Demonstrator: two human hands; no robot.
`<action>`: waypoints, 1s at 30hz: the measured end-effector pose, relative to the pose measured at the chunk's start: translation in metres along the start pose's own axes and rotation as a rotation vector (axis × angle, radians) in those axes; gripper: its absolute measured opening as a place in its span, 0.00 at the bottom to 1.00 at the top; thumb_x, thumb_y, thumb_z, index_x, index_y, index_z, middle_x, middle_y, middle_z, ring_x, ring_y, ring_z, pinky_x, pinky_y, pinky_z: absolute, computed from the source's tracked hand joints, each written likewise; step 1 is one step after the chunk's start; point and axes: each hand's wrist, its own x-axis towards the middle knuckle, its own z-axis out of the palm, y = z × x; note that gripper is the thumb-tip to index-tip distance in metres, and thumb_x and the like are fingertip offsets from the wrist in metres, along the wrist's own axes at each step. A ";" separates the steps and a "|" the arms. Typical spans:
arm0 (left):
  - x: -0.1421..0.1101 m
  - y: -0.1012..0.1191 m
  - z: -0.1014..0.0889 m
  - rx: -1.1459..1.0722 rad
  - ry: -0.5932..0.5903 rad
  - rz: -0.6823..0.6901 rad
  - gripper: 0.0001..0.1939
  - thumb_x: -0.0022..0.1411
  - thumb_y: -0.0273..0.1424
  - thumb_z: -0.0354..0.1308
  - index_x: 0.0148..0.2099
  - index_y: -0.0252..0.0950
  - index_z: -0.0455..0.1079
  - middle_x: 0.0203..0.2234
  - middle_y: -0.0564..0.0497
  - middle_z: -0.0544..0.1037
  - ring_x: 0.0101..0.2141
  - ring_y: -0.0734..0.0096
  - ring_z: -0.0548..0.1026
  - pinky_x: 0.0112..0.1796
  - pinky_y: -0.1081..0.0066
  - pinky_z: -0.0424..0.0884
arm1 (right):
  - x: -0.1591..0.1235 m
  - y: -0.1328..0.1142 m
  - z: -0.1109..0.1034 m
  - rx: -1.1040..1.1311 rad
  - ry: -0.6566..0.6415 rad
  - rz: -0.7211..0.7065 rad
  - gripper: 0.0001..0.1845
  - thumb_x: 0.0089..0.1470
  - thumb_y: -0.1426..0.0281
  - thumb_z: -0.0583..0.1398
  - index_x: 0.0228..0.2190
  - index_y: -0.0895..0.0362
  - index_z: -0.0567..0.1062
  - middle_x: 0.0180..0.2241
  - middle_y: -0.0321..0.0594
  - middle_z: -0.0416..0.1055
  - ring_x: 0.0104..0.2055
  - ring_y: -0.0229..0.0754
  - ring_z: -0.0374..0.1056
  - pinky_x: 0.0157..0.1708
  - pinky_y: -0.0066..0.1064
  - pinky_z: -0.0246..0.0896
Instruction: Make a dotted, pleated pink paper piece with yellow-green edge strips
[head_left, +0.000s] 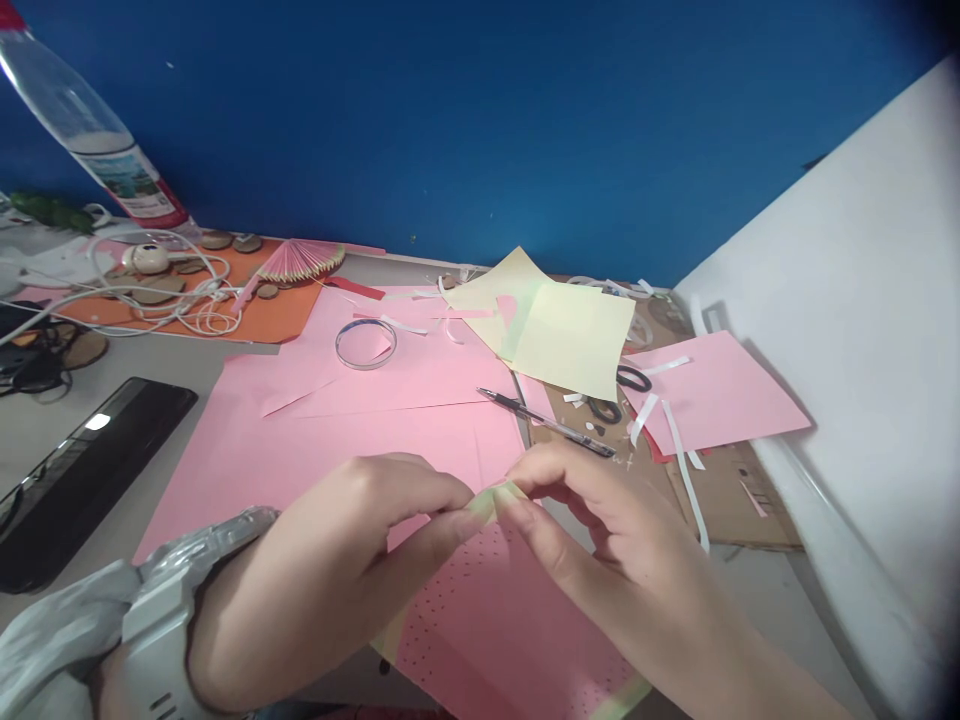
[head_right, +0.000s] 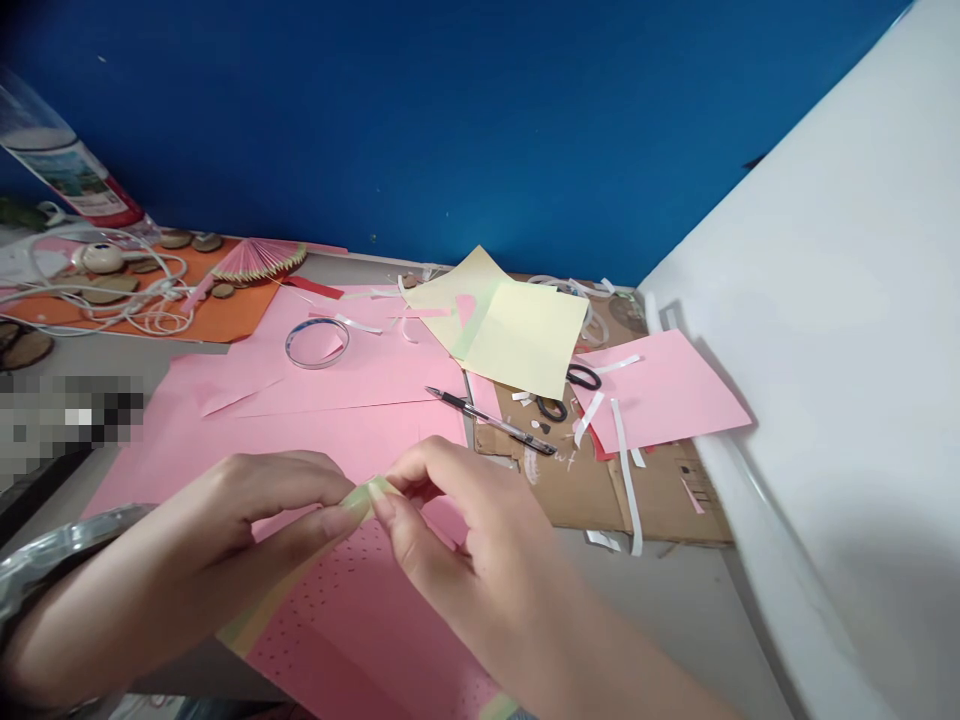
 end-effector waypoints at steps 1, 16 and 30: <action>0.001 0.000 0.000 -0.007 -0.006 -0.011 0.21 0.69 0.39 0.40 0.24 0.36 0.50 0.18 0.59 0.55 0.21 0.79 0.56 0.24 0.76 0.54 | -0.001 0.001 0.001 0.001 0.009 -0.003 0.08 0.60 0.70 0.54 0.28 0.52 0.69 0.25 0.31 0.66 0.28 0.34 0.64 0.25 0.23 0.56; 0.010 -0.015 0.002 -0.223 -0.128 -0.105 0.23 0.66 0.43 0.44 0.23 0.36 0.45 0.20 0.57 0.46 0.22 0.78 0.48 0.20 0.74 0.46 | 0.011 0.008 0.002 0.008 -0.075 0.069 0.12 0.61 0.67 0.51 0.26 0.54 0.64 0.25 0.31 0.60 0.28 0.34 0.58 0.24 0.24 0.53; 0.040 -0.062 0.011 -0.328 -0.195 -0.098 0.22 0.63 0.43 0.48 0.23 0.37 0.47 0.20 0.59 0.45 0.22 0.78 0.45 0.22 0.73 0.44 | 0.037 0.052 0.016 -0.001 -0.110 0.104 0.17 0.60 0.60 0.52 0.23 0.55 0.59 0.21 0.27 0.53 0.24 0.33 0.51 0.24 0.27 0.45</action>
